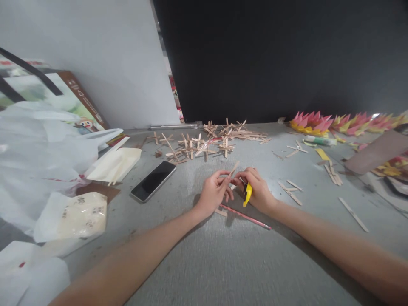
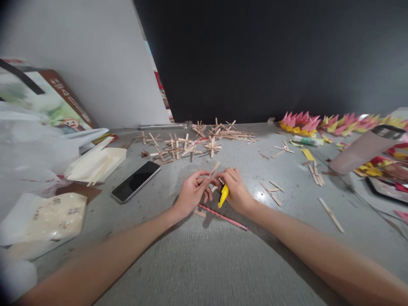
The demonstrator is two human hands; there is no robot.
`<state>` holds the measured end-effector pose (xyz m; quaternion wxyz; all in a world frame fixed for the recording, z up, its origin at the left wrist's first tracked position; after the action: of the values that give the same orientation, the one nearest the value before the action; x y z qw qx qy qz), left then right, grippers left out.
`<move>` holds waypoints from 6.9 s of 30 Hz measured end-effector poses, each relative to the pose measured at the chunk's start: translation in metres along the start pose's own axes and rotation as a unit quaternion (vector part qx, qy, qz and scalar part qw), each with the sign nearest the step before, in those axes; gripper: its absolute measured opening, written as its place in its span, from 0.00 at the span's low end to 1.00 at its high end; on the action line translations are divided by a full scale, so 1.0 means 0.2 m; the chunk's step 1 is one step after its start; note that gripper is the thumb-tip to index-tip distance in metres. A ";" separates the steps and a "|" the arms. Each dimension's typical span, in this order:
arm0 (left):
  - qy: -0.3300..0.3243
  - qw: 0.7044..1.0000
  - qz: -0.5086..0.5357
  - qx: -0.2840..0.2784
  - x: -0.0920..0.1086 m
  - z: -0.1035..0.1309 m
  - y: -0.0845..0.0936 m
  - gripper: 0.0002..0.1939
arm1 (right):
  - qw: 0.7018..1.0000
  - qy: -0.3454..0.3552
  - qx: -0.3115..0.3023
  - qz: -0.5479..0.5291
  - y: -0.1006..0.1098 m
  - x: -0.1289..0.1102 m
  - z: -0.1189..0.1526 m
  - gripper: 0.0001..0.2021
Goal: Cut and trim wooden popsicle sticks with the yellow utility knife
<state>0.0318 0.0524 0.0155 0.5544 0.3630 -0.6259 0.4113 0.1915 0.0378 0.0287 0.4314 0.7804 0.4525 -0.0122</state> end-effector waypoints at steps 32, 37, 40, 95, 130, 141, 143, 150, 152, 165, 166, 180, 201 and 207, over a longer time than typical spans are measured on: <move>0.004 0.999 -0.038 -0.027 -0.01 0.00 -0.01 0.23 | 0.997 -0.001 -0.072 0.035 -0.03 0.04 0.01 0.05; 0.008 0.999 -0.033 -0.022 -0.01 0.01 -0.01 0.22 | 0.995 0.007 -0.093 0.034 -0.04 0.05 0.01 0.06; 0.007 1.000 -0.021 -0.020 -0.02 0.00 -0.01 0.22 | 0.995 0.008 -0.093 0.035 -0.04 0.04 0.00 0.06; 0.035 0.991 0.035 0.127 -0.04 -0.02 0.10 0.28 | 0.978 -0.146 -0.023 -0.146 0.08 0.00 0.08 0.13; -0.008 0.998 -0.051 -0.033 0.01 0.02 0.02 0.27 | 0.990 -0.028 -0.017 -0.138 0.08 -0.07 0.04 0.21; -0.007 0.999 -0.034 -0.037 0.01 0.03 0.00 0.26 | 0.988 -0.031 -0.028 -0.148 0.08 -0.07 0.03 0.18; -0.008 0.999 -0.038 -0.036 0.01 0.03 0.00 0.27 | 0.989 -0.036 -0.027 -0.143 0.08 -0.07 0.03 0.18; -0.030 0.993 -0.114 -0.022 -0.01 0.02 0.02 0.25 | 0.991 -0.033 -0.010 -0.128 0.07 -0.07 0.04 0.17; -0.034 0.990 -0.137 -0.020 -0.02 0.02 0.02 0.24 | 0.992 -0.033 -0.005 -0.125 0.07 -0.07 0.04 0.17; -0.038 0.987 -0.158 -0.011 -0.03 0.03 0.02 0.21 | 0.974 -0.126 0.012 -0.186 0.03 -0.07 0.07 0.12; -0.039 0.988 -0.151 -0.011 -0.03 0.03 0.02 0.21 | 0.971 -0.135 0.011 -0.199 0.03 -0.07 0.07 0.12; 0.003 0.997 0.042 -0.072 -0.01 0.00 0.02 0.20 | 0.920 -0.224 -0.012 -0.320 0.04 -0.01 0.05 0.16; 0.007 0.997 -0.069 -0.031 -0.05 0.01 0.03 0.19 | 0.881 -0.292 0.003 -0.373 0.01 0.03 0.05 0.18; 0.010 0.998 0.006 -0.054 -0.03 0.00 0.03 0.17 | 0.898 -0.275 -0.005 -0.344 0.03 0.01 0.04 0.17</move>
<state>0.0278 0.0550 0.0095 0.5771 0.3240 -0.6437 0.3841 0.2004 0.0331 0.0264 0.5114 0.5394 0.5560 -0.3720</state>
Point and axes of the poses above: each hand's wrist, its own z-axis away from the middle knuckle, its own y-axis out of the back of the hand, x = y × z, the point moved 4 cm from there along -z, towards the middle knuckle, and after that the axes turned 5 degrees about -x, right-handed, at the moved point
